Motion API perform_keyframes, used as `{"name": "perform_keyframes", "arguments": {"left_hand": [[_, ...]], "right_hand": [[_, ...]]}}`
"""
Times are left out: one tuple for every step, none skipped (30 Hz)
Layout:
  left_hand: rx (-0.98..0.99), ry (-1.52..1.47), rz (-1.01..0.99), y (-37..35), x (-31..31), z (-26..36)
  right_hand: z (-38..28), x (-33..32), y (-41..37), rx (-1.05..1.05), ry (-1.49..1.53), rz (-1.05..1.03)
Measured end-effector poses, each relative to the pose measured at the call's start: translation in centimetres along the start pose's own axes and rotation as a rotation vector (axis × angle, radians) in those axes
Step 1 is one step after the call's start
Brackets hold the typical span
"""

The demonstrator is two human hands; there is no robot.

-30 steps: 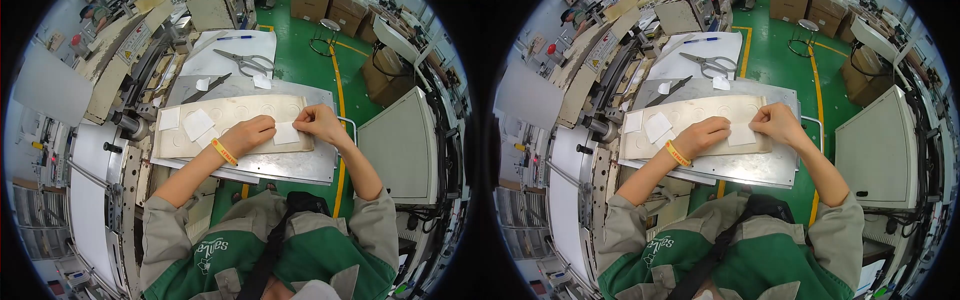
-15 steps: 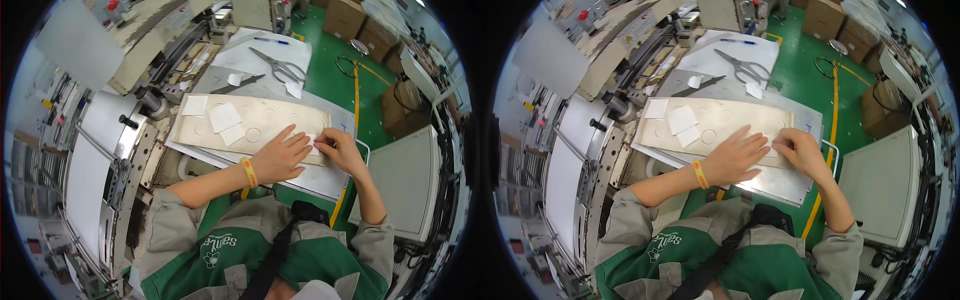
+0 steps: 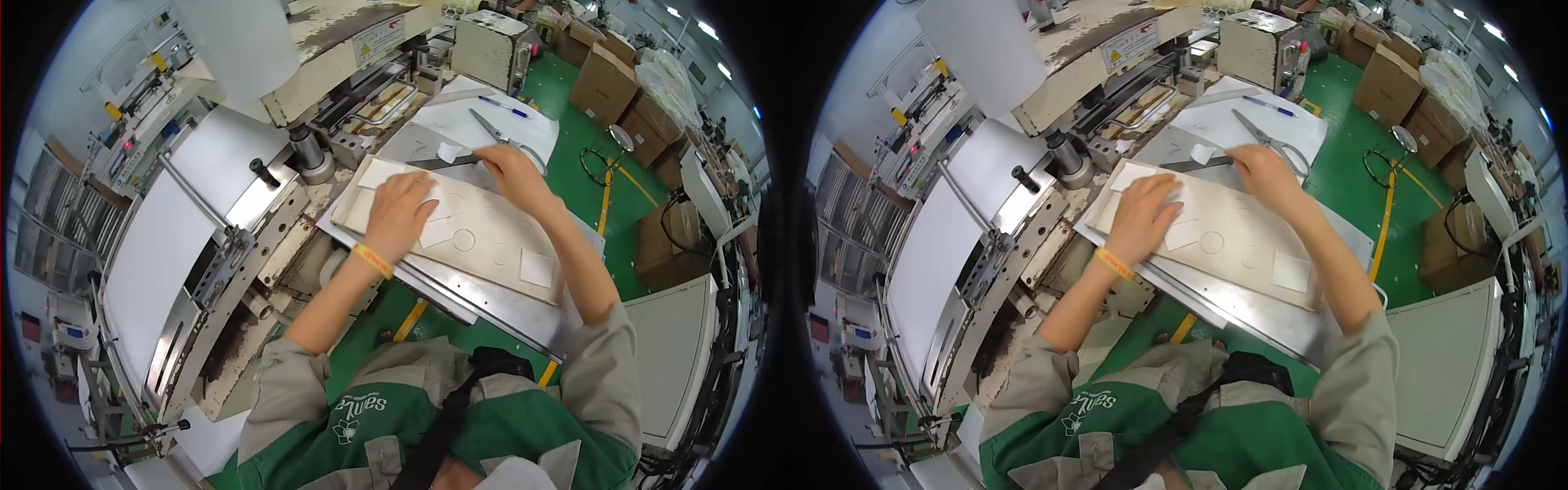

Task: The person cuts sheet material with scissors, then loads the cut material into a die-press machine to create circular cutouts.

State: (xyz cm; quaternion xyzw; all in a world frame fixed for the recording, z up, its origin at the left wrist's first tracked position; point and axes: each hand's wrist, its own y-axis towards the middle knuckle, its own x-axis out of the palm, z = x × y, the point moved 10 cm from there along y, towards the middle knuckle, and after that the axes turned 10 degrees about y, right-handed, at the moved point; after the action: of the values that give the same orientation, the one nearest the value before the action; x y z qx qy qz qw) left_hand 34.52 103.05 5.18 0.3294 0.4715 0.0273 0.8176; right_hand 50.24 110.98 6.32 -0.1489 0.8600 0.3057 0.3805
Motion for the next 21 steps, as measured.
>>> {"name": "perform_keyframes", "arguments": {"left_hand": [[0.001,0.063,-0.059,-0.2,1.0,-1.1],[0.003,0.126,-0.116,-0.1,1.1,-1.4],[-0.041,0.094,-0.193,-0.2,1.5,-1.8],[-0.085,0.061,-0.270,-0.3,1.8,-1.9],[-0.118,0.102,-0.248,-0.1,1.3,-2.1],[-0.172,-0.029,-0.200,-0.1,1.1,-3.0],[-0.225,-0.162,-0.153,-0.1,1.2,-4.2],[-0.274,-0.295,-0.104,0.0,1.2,-5.3],[-0.297,-0.355,-0.030,0.0,0.7,-6.3],[-0.396,-0.401,-0.035,-0.2,0.8,-7.8],[-0.431,-0.451,-0.013,-0.3,0.8,-8.8],[-0.464,-0.500,0.006,-0.2,0.7,-9.5],[-0.521,-0.564,0.013,-0.2,0.7,-10.1],[-0.579,-0.629,0.021,0.0,0.7,-10.5],[-0.541,-0.613,0.056,0.4,0.5,-11.0],[-0.517,-0.576,0.090,0.8,0.3,-11.3],[-0.485,-0.563,0.121,1.4,-0.1,-11.2],[-0.458,-0.549,0.152,2.1,-0.3,-11.0],[-0.442,-0.497,0.151,3.0,-0.1,-10.9],[-0.427,-0.444,0.153,4.4,0.2,-10.9],[-0.413,-0.391,0.156,5.3,0.3,-10.8]], "right_hand": [[0.4,0.8,1.1,-0.052,-0.032,0.013],[0.6,1.4,1.7,-0.059,-0.041,-0.005],[0.7,2.0,2.3,-0.066,-0.050,-0.022],[0.9,2.5,2.9,-0.074,-0.058,-0.038],[-0.1,2.6,3.0,-0.035,-0.075,-0.066],[-1.0,2.6,2.8,0.011,-0.045,-0.090],[-1.7,2.7,2.5,0.060,-0.015,-0.116],[-1.8,2.9,2.1,0.110,0.012,-0.138],[-2.2,2.7,1.9,0.066,-0.010,-0.103],[-1.9,2.5,2.0,0.104,-0.045,-0.093],[-1.4,2.4,2.3,0.078,-0.068,-0.050],[-0.4,2.3,2.6,0.054,-0.092,-0.004],[1.1,3.2,2.8,0.036,-0.128,-0.049],[2.5,4.1,3.0,0.018,-0.165,-0.094],[3.4,4.4,3.2,0.070,-0.094,-0.089],[4.5,4.7,3.5,0.124,-0.098,-0.154],[4.6,4.7,4.0,0.173,-0.107,-0.217],[4.6,4.9,4.2,0.224,-0.113,-0.286],[4.5,5.0,4.5,0.196,-0.106,-0.306],[4.4,4.9,4.7,0.165,-0.099,-0.326],[4.2,4.8,4.8,0.132,-0.093,-0.348]]}}
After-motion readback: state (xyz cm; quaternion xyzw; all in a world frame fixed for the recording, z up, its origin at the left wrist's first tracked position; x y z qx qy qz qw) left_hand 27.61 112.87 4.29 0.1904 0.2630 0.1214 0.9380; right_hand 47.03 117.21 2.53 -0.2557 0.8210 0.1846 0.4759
